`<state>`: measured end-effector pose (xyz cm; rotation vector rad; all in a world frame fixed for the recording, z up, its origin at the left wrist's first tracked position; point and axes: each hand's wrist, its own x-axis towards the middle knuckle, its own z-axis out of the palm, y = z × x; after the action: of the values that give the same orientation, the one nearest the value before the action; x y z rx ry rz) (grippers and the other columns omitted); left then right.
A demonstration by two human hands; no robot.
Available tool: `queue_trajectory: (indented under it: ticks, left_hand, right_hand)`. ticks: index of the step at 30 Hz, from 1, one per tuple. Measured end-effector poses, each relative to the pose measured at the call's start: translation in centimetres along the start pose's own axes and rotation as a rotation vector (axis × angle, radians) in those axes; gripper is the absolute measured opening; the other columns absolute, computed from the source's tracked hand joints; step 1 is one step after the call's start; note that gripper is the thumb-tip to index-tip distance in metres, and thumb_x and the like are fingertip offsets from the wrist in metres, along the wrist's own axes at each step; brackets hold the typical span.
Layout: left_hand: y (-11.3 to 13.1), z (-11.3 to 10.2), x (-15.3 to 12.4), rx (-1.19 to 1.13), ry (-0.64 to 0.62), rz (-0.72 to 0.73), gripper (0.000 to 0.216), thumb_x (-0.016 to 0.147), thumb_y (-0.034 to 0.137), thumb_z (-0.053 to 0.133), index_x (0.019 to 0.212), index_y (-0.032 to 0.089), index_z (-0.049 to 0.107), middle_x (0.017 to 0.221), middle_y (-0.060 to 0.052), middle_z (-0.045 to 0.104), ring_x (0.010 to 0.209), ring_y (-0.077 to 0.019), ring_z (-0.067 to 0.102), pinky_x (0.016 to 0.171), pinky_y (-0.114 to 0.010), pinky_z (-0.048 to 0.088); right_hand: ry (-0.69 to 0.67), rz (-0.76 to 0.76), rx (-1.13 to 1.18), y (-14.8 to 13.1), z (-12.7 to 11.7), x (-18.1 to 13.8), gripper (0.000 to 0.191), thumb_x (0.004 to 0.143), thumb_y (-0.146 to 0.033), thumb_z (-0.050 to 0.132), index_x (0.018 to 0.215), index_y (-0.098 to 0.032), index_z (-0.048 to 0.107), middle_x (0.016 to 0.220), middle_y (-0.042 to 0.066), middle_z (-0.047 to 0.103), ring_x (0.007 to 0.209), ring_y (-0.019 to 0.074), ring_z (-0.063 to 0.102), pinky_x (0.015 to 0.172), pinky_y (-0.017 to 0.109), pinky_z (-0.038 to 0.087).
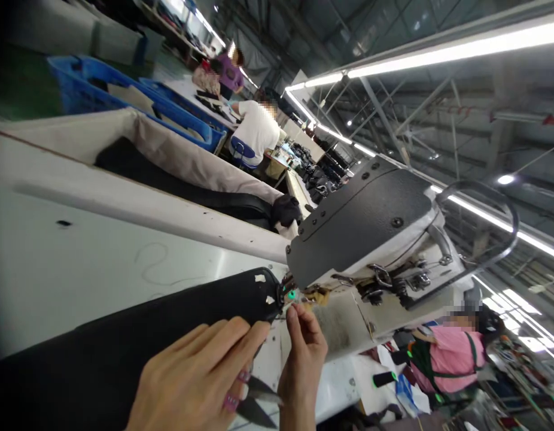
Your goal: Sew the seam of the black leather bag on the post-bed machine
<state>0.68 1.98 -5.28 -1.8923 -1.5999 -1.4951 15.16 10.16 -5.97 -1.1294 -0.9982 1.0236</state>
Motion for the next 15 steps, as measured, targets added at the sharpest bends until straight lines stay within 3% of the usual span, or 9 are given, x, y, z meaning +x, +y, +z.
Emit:
queue_trajectory:
  ticks: [3, 11, 15]
  left_hand:
    - [0.0, 0.3, 0.1, -0.026, 0.064, 0.013, 0.043, 0.071, 0.003, 0.043, 0.106, 0.019, 0.061, 0.082, 0.001, 0.064, 0.065, -0.0159, 0.056, 0.062, -0.034, 0.041]
    - [0.1, -0.3, 0.0, -0.117, -0.051, -0.051, 0.035, 0.077, 0.006, 0.049, 0.105, 0.021, 0.063, 0.086, 0.002, 0.066, 0.071, -0.0163, 0.057, 0.069, -0.033, 0.043]
    - [0.2, 0.7, -0.1, -0.143, 0.048, -0.059, 0.029, 0.080, 0.012, 0.052, 0.106, 0.020, 0.064, 0.084, 0.000, 0.067, 0.070, -0.0158, 0.056, 0.066, -0.033, 0.042]
  right_hand:
    - [0.025, -0.018, -0.031, 0.0, -0.4, 0.2, 0.037, 0.060, -0.039, 0.091, 0.087, -0.019, 0.076, 0.090, 0.003, 0.076, 0.084, 0.0166, 0.066, 0.083, 0.029, 0.050]
    - [0.053, -0.060, -0.153, -0.5, -0.5, 0.1, 0.038, 0.055, -0.041, 0.093, 0.081, -0.019, 0.075, 0.079, 0.002, 0.074, 0.079, 0.0187, 0.066, 0.081, 0.032, 0.053]
    - [-0.023, -0.126, -0.245, 0.5, -1.7, 0.4, 0.038, 0.061, -0.047, 0.089, 0.084, -0.019, 0.076, 0.081, 0.004, 0.075, 0.076, 0.0194, 0.067, 0.077, 0.033, 0.055]
